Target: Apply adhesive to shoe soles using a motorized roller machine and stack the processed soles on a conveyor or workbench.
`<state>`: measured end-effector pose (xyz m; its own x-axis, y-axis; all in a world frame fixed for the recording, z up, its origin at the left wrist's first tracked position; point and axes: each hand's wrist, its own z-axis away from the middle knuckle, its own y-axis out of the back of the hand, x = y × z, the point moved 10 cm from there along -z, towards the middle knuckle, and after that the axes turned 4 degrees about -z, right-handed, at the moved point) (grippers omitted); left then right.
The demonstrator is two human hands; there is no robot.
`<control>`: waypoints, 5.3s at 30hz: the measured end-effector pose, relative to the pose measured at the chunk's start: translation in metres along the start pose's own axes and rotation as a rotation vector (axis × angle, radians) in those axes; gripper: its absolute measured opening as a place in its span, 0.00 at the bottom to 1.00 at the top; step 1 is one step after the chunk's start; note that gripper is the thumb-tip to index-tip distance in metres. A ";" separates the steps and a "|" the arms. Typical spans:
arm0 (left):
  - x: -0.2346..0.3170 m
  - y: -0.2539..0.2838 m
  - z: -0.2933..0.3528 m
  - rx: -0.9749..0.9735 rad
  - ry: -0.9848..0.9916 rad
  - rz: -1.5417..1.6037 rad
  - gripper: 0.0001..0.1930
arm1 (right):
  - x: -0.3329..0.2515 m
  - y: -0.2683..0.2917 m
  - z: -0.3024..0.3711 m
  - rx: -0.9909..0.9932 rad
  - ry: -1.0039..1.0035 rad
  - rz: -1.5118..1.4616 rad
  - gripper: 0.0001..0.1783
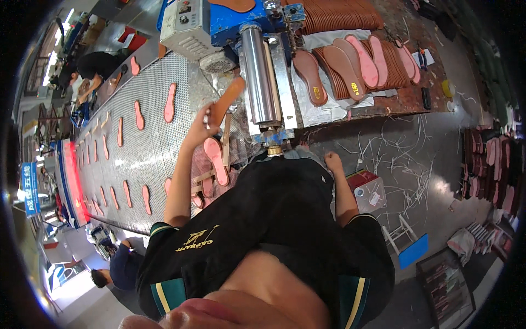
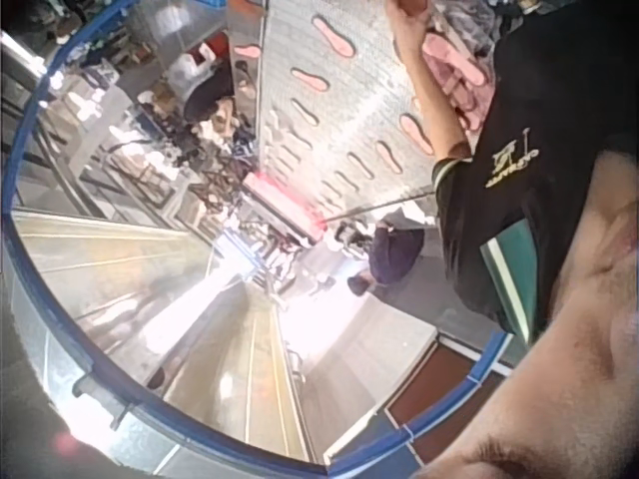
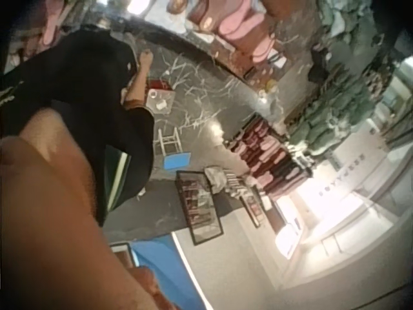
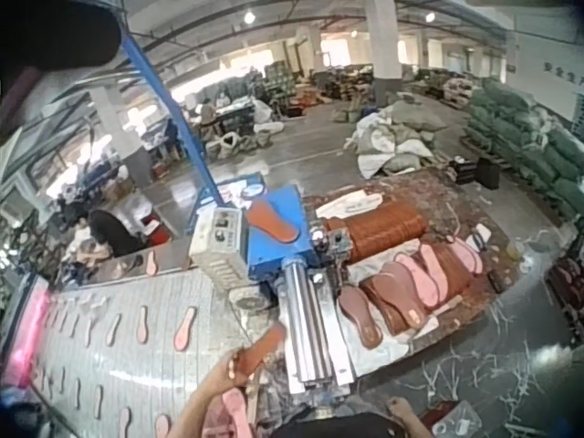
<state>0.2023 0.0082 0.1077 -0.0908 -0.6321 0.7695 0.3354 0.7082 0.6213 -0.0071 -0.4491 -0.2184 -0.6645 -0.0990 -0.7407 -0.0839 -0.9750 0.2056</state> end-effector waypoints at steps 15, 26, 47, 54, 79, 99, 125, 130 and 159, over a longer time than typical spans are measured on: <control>-0.117 -0.126 0.136 0.366 0.574 1.645 0.32 | 0.133 0.004 0.000 -0.110 0.020 0.341 0.20; -0.139 -0.129 0.196 0.495 0.833 1.531 0.18 | -0.152 0.045 0.021 0.338 0.436 0.073 0.09; -0.068 -0.049 0.110 0.459 0.443 0.641 0.05 | -0.276 0.150 0.009 0.706 0.668 -0.687 0.11; 0.038 -0.030 0.000 0.155 0.060 0.316 0.13 | -0.342 0.165 0.061 0.641 0.788 -0.884 0.08; 0.119 0.020 -0.012 0.041 -0.285 -0.616 0.43 | -0.185 -0.025 0.063 0.034 0.479 0.220 0.19; -0.150 0.027 0.229 0.915 0.087 1.888 0.18 | 0.025 -0.045 -0.074 -0.376 0.134 0.827 0.14; -0.051 0.009 0.177 0.602 0.490 -0.695 0.17 | 0.001 -0.027 -0.042 -0.422 0.096 0.630 0.13; -0.043 -0.018 0.159 0.519 0.513 -0.750 0.21 | -0.008 -0.038 -0.029 -0.359 0.084 0.370 0.10; -0.260 0.164 0.089 1.000 0.512 -0.098 0.27 | 0.017 -0.001 0.039 -0.185 -0.099 0.429 0.12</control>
<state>0.1978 0.3167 0.0223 0.3967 -0.5904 0.7029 -0.5750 0.4371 0.6916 -0.0473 -0.4425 -0.2066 -0.6784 -0.4898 -0.5476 0.3409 -0.8701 0.3560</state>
